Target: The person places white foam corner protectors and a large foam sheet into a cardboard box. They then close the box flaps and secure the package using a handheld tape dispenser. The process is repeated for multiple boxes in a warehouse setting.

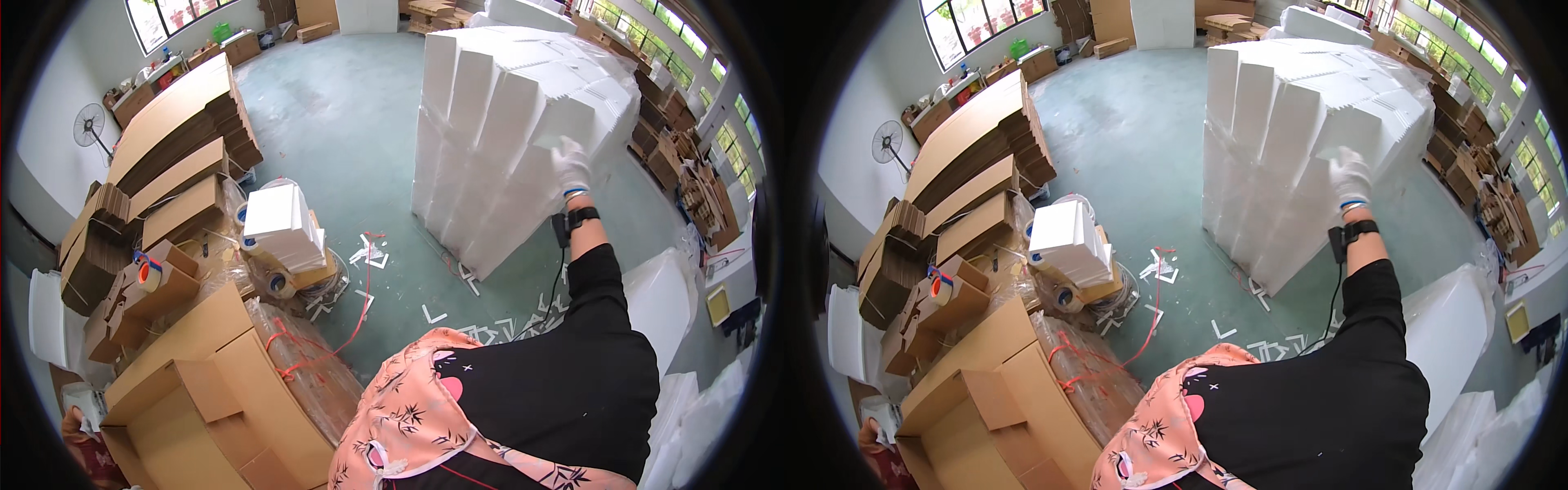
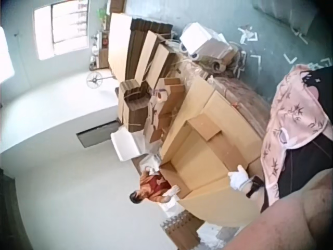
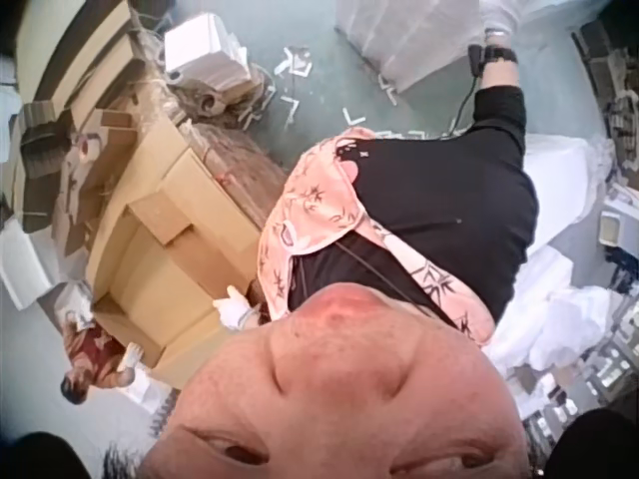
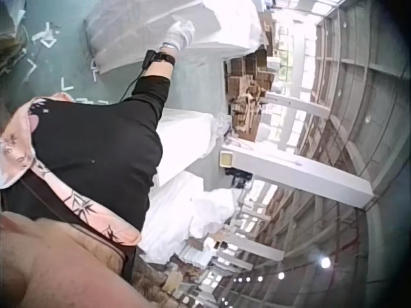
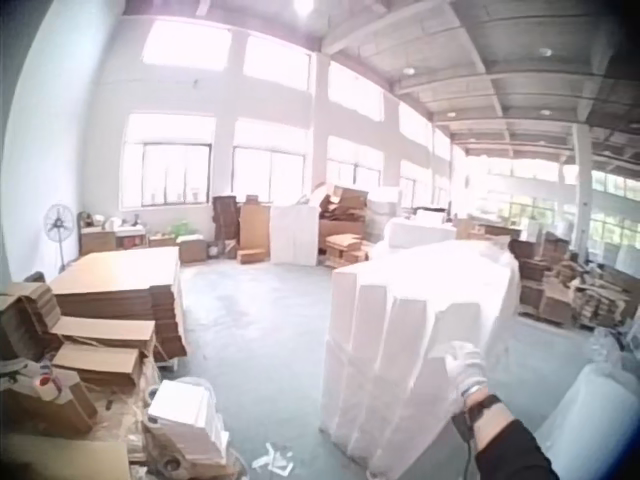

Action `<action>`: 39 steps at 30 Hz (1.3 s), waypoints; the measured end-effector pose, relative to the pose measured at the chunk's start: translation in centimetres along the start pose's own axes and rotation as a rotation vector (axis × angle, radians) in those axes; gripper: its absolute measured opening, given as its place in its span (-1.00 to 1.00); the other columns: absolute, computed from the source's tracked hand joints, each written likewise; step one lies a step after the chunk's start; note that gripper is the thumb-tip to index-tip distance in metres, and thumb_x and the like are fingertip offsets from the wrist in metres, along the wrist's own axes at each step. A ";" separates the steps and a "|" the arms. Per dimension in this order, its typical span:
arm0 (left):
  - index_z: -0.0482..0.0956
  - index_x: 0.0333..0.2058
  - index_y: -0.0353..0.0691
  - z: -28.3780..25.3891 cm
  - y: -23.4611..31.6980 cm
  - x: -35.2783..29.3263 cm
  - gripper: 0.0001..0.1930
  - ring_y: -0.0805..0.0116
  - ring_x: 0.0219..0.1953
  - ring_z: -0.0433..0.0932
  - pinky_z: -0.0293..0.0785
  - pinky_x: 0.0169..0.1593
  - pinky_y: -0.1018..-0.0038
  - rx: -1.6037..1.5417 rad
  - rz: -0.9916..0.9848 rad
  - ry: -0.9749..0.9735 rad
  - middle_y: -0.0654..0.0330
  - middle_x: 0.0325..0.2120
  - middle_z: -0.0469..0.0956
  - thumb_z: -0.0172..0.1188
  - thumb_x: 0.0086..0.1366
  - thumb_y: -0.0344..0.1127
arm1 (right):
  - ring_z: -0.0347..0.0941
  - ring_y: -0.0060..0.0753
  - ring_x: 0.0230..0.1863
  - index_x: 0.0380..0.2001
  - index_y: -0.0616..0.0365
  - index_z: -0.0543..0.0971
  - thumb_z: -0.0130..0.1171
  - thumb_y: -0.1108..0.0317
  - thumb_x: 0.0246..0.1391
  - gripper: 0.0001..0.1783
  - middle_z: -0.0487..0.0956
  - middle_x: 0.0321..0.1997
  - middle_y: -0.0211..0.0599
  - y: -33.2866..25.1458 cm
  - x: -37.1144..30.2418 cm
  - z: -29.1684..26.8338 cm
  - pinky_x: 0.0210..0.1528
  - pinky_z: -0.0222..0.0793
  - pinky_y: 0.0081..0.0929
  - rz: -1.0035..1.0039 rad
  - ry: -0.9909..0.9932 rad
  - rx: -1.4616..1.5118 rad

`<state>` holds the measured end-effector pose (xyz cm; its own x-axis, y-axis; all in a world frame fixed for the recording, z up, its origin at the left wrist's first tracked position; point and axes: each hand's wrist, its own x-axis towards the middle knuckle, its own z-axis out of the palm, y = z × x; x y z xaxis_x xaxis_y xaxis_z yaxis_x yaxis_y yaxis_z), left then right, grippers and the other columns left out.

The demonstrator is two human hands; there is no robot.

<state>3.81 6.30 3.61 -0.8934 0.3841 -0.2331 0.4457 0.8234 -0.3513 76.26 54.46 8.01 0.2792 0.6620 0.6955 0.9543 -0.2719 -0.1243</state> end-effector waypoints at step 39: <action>0.56 -0.07 -0.30 0.5 -0.3 -0.1 -0.36 -0.11 -0.10 0.60 0.49 -0.04 0.09 -0.010 -0.016 -0.047 -0.10 -0.15 0.62 0.06 0.23 0.24 | 0.56 -0.35 -0.08 0.17 0.25 0.45 0.25 0.02 0.08 -0.32 0.56 0.03 -0.19 2.1 7.6 -13.3 -0.19 0.54 -0.49 0.385 0.270 0.831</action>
<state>3.80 5.83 3.22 -0.8965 0.3514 -0.2699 0.4309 0.8333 -0.3463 79.00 49.67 22.46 0.6548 0.4184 0.6294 0.6021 0.2145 -0.7691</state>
